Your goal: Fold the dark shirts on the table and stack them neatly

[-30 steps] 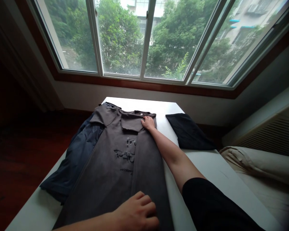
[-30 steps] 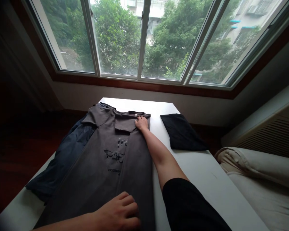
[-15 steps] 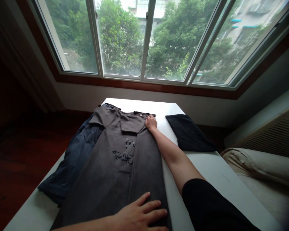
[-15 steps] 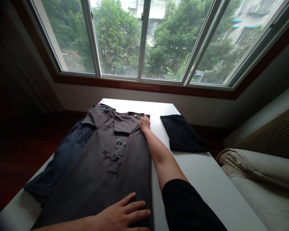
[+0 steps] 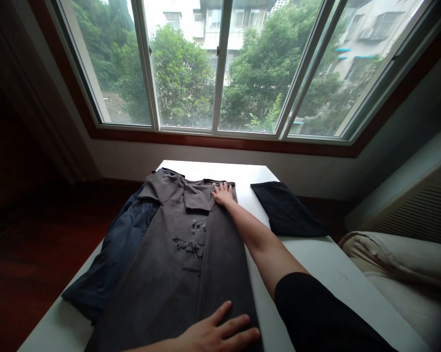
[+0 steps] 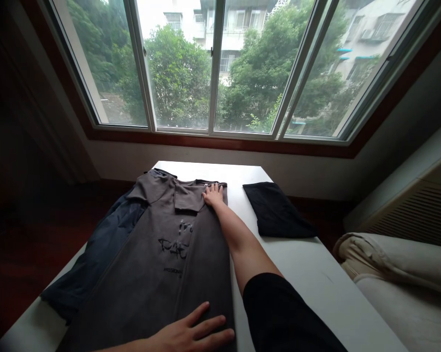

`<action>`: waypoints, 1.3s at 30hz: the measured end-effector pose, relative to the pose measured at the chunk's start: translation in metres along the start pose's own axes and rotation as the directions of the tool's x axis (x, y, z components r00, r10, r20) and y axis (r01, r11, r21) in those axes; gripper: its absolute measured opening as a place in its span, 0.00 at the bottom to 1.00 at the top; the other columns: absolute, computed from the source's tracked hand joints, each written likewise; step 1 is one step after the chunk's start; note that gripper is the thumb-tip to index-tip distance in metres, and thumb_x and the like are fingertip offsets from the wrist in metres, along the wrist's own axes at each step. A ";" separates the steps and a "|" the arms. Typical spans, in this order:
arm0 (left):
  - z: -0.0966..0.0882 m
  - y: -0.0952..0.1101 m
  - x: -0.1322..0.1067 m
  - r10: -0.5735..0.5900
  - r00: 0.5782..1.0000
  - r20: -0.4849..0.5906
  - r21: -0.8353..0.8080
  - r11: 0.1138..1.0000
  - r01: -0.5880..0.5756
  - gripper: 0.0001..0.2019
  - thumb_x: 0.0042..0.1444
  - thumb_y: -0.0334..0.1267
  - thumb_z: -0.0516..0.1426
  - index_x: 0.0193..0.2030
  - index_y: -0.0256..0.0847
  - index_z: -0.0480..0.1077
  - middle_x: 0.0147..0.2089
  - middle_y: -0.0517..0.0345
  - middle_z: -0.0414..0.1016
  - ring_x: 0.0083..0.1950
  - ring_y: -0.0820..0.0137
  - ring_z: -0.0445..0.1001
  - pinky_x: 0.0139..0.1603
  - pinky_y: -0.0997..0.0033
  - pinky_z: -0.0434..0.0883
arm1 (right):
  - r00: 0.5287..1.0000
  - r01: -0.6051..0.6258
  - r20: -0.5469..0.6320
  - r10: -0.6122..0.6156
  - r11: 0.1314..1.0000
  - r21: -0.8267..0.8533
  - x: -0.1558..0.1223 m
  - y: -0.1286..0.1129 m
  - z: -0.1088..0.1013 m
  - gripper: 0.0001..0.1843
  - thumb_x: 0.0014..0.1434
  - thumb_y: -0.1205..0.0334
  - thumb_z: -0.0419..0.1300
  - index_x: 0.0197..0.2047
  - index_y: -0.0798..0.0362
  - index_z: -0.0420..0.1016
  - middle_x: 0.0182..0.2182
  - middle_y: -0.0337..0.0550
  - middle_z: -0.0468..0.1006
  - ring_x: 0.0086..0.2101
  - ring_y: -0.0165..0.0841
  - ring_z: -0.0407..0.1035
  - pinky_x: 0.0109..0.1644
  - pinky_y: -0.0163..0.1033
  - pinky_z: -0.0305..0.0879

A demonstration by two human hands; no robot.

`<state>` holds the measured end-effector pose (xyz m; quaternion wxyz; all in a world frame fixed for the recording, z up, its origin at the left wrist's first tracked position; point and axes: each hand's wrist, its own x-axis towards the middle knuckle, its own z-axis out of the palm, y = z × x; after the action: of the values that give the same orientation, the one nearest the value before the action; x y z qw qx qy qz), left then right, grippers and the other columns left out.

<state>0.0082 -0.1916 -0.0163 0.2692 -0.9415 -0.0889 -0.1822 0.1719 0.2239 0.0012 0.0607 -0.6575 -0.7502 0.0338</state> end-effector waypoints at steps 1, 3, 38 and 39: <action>0.000 0.000 0.000 0.004 1.000 -0.003 0.004 1.000 -0.004 0.21 0.76 0.46 0.47 0.71 0.52 0.65 0.79 0.61 0.52 0.77 0.61 0.55 0.69 0.55 0.67 | 0.998 0.013 -0.062 -0.013 1.000 0.000 -0.004 -0.010 -0.002 0.35 0.73 0.43 0.44 0.75 0.51 0.57 0.75 0.56 0.51 0.74 0.50 0.37 0.74 0.61 0.30; 0.002 0.000 -0.002 0.016 1.000 0.002 0.000 1.000 -0.016 0.20 0.75 0.45 0.48 0.70 0.52 0.65 0.79 0.60 0.52 0.77 0.61 0.56 0.69 0.54 0.67 | 0.986 0.043 -0.163 -0.036 0.998 0.036 -0.012 -0.034 -0.005 0.31 0.74 0.45 0.45 0.71 0.52 0.64 0.70 0.58 0.62 0.70 0.49 0.49 0.72 0.57 0.42; -0.003 -0.009 -0.003 0.009 1.000 0.004 -0.250 0.968 -0.007 0.24 0.74 0.47 0.50 0.75 0.57 0.58 0.77 0.58 0.57 0.74 0.59 0.61 0.69 0.51 0.68 | 0.993 -0.021 -0.101 0.056 0.949 0.313 -0.012 -0.159 0.008 0.27 0.64 0.40 0.59 0.56 0.52 0.71 0.54 0.57 0.76 0.54 0.49 0.71 0.55 0.48 0.68; -0.003 -0.009 -0.003 0.014 1.000 0.010 -0.254 0.967 -0.011 0.24 0.74 0.47 0.50 0.75 0.57 0.58 0.77 0.58 0.57 0.74 0.59 0.61 0.69 0.50 0.68 | 0.994 -0.031 -0.095 0.061 0.957 0.289 -0.013 -0.161 0.008 0.32 0.62 0.37 0.60 0.59 0.52 0.70 0.56 0.58 0.75 0.55 0.50 0.70 0.56 0.49 0.68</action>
<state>0.0019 -0.1856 -0.0113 0.1470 -0.9698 -0.0607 -0.1848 0.0142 0.1899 0.0133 0.1932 -0.6600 -0.7176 0.1098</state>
